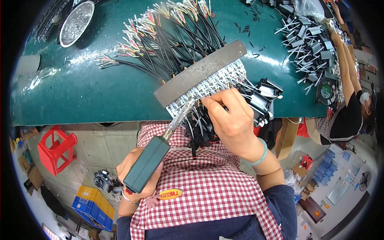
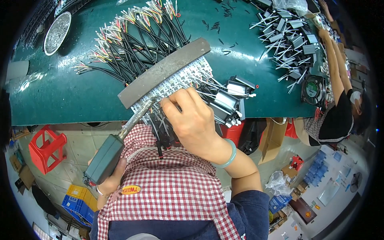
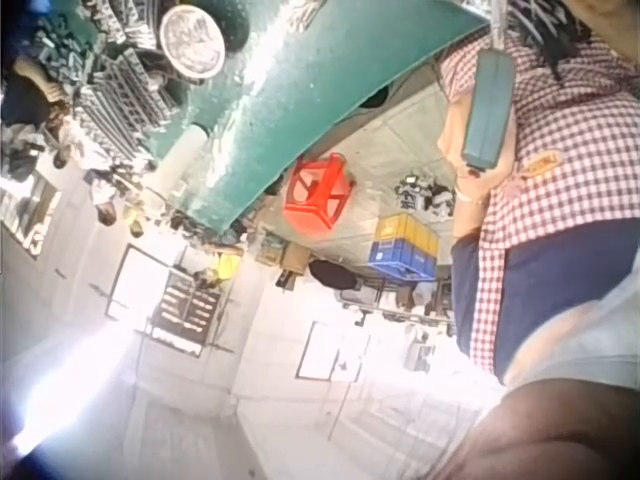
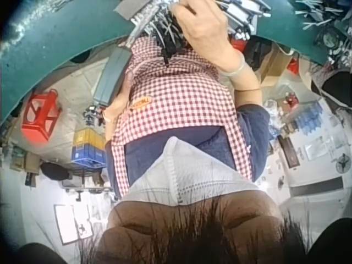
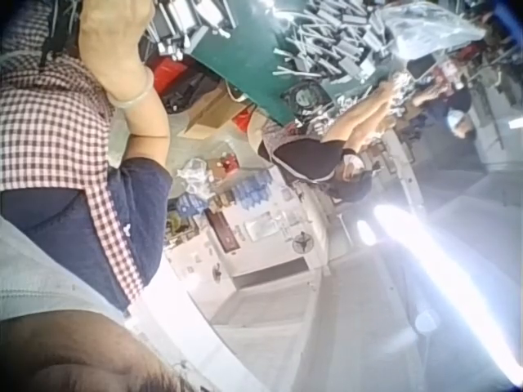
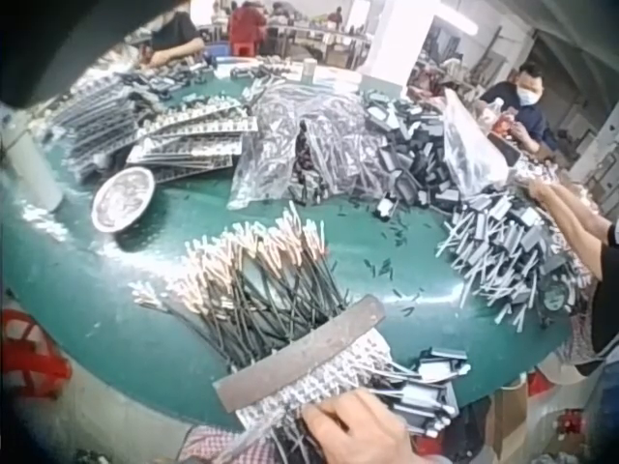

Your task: The person solders wire connections onto electronic circuit boards using a handheld soldering tool while positioning the wires by hand.

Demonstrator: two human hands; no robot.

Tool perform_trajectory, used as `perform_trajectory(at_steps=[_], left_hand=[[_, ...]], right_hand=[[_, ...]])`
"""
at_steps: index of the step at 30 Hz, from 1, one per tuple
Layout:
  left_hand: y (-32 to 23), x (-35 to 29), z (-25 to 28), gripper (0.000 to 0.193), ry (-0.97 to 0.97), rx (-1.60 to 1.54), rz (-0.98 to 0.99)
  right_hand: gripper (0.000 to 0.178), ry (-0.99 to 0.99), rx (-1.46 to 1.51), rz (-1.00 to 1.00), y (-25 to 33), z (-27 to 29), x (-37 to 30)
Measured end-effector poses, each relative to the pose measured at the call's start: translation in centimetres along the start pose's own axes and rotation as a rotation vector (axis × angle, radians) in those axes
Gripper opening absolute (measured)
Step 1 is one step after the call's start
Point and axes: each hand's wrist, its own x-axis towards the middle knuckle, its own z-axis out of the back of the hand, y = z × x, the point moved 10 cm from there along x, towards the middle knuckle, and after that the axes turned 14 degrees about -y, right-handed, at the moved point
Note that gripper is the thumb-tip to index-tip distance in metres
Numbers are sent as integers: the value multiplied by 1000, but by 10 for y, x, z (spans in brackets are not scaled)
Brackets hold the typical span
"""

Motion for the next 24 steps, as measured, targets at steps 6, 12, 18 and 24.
perform_trajectory(at_steps=[6, 12, 18, 24], left_hand=[[0, 0, -2, 25, 29, -4, -49], [1, -2, 1, 23, 23, 18, -28], [-8, -1, 2, 24, 16, 67, -116], [-4, 0, 0, 23, 28, 49, -60]], right_hand=[[26, 1, 4, 6, 1, 1, 1], [25, 3, 1, 11, 1, 1, 1], [25, 7, 8, 0, 0, 1, 1], [26, 17, 9, 5, 0, 0, 0]])
